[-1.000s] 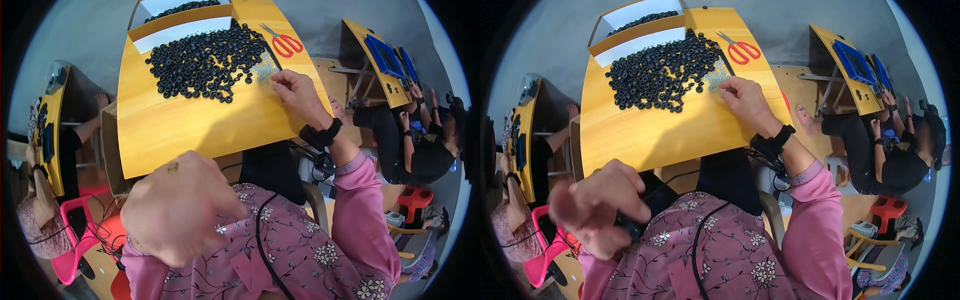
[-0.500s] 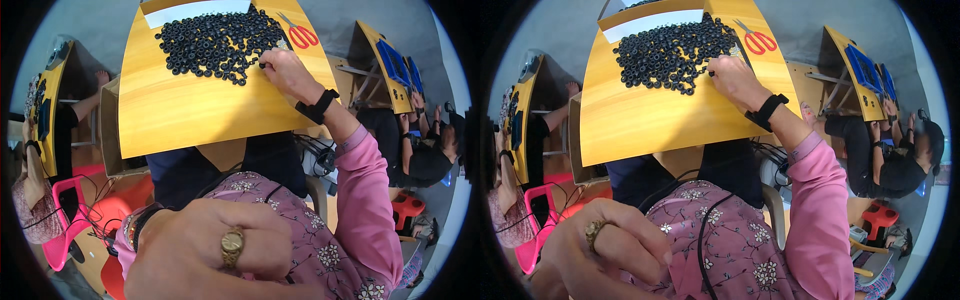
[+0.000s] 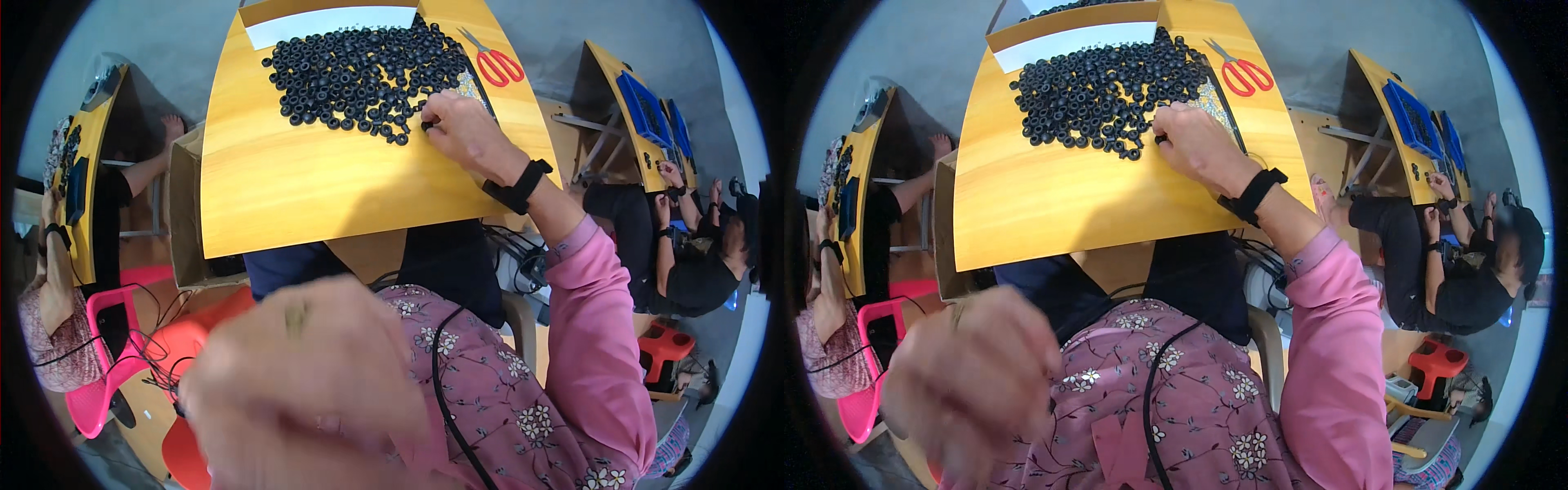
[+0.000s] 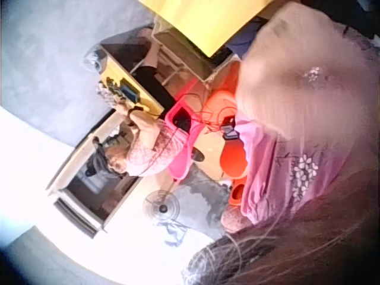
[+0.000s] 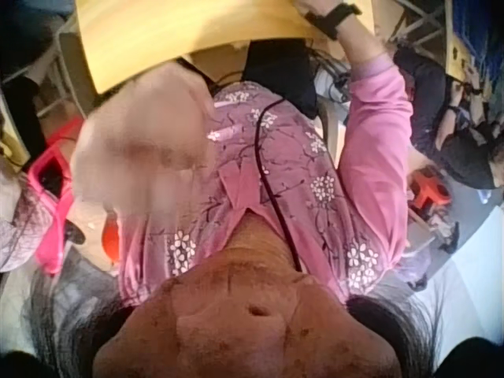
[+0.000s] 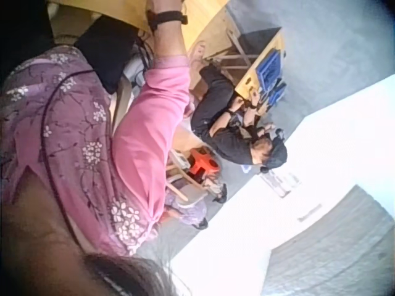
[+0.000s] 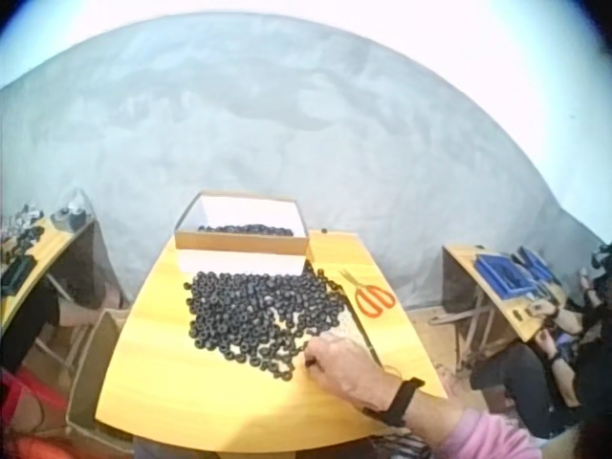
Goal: Assembling small black rubber grommets by inserting metal pins into them.
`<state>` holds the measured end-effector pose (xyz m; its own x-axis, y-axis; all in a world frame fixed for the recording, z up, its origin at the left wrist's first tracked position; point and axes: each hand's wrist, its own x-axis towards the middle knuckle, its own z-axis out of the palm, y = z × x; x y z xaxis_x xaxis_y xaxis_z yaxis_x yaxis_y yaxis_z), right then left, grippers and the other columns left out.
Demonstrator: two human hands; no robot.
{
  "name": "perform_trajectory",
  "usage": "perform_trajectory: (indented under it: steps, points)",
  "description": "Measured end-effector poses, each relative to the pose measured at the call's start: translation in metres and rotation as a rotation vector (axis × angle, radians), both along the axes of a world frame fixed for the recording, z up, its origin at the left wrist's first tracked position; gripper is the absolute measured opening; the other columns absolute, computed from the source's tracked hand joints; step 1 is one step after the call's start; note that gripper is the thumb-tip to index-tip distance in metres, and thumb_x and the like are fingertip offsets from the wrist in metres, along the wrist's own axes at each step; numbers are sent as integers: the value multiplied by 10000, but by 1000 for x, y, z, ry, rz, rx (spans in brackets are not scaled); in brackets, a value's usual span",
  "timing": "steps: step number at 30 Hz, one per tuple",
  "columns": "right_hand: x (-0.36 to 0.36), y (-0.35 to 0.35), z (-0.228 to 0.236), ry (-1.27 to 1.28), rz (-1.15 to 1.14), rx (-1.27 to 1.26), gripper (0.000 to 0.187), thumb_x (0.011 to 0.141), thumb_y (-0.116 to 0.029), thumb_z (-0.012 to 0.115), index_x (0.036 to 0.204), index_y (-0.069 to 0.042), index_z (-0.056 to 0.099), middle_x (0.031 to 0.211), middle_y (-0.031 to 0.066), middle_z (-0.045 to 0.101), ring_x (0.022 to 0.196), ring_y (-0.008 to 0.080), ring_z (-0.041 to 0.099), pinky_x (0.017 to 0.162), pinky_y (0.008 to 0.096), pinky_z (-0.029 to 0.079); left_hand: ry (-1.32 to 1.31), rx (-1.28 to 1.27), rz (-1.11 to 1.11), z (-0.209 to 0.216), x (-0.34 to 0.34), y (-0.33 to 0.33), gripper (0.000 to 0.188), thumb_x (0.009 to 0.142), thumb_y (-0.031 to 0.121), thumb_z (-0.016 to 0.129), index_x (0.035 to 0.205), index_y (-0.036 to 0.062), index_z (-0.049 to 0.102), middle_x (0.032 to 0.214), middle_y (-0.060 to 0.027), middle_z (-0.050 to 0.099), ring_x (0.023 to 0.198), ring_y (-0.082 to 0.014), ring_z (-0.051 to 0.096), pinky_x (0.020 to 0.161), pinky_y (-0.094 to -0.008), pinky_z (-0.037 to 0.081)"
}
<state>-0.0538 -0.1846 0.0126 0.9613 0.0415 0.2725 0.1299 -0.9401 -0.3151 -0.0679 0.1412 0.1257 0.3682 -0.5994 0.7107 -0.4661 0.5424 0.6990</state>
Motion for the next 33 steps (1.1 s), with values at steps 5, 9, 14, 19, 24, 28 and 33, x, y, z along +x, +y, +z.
perform_trajectory:
  steps: [5,9,14,19,24,28,33]
  points:
    - [-30,17,9,-7,-147,479,144,787,-35,713,898,-1,629,782,103,632,728,208,648,661,332,516,434,294,203,-54,15,-25,268,955,90,602,1195,-28,616,956,-91,664,859,-140,622,782,-288,531]
    - [-53,42,23,-60,-99,660,181,796,0,712,962,-14,643,821,42,621,678,106,597,594,250,466,743,438,219,-93,21,-52,330,976,154,634,1248,-31,604,1020,-109,684,914,-135,648,812,-272,542]
    - [-63,56,30,-216,111,640,250,797,75,679,1015,-27,613,883,50,594,709,105,583,624,248,465,893,348,58,-105,24,-73,318,977,112,648,1246,-51,598,1088,-120,689,998,-146,671,873,-287,579]
    - [-65,65,25,-257,162,613,258,803,82,674,1019,-43,609,900,68,581,710,137,582,651,265,484,885,262,51,-115,19,-82,275,951,72,666,1200,-38,623,1070,-139,705,902,-169,692,839,-301,574]
    - [-68,71,20,-270,184,671,282,817,85,667,1058,-45,604,906,82,601,726,165,609,665,286,508,889,243,46,-123,21,-85,174,939,42,674,1096,-25,642,1030,-123,709,873,-159,687,826,-299,572]
    - [-73,71,13,-291,160,658,295,834,84,652,1095,-40,592,964,109,647,787,202,663,685,299,529,922,254,68,-132,22,-87,129,951,52,659,1065,-6,645,1003,-100,704,811,-147,669,790,-290,564]
    - [-82,69,6,-197,51,777,237,855,63,636,1072,-26,604,969,143,669,832,250,688,696,323,535,1165,225,-53,-128,20,-86,131,971,44,627,1086,-14,652,982,-82,699,786,-134,677,748,-270,572]
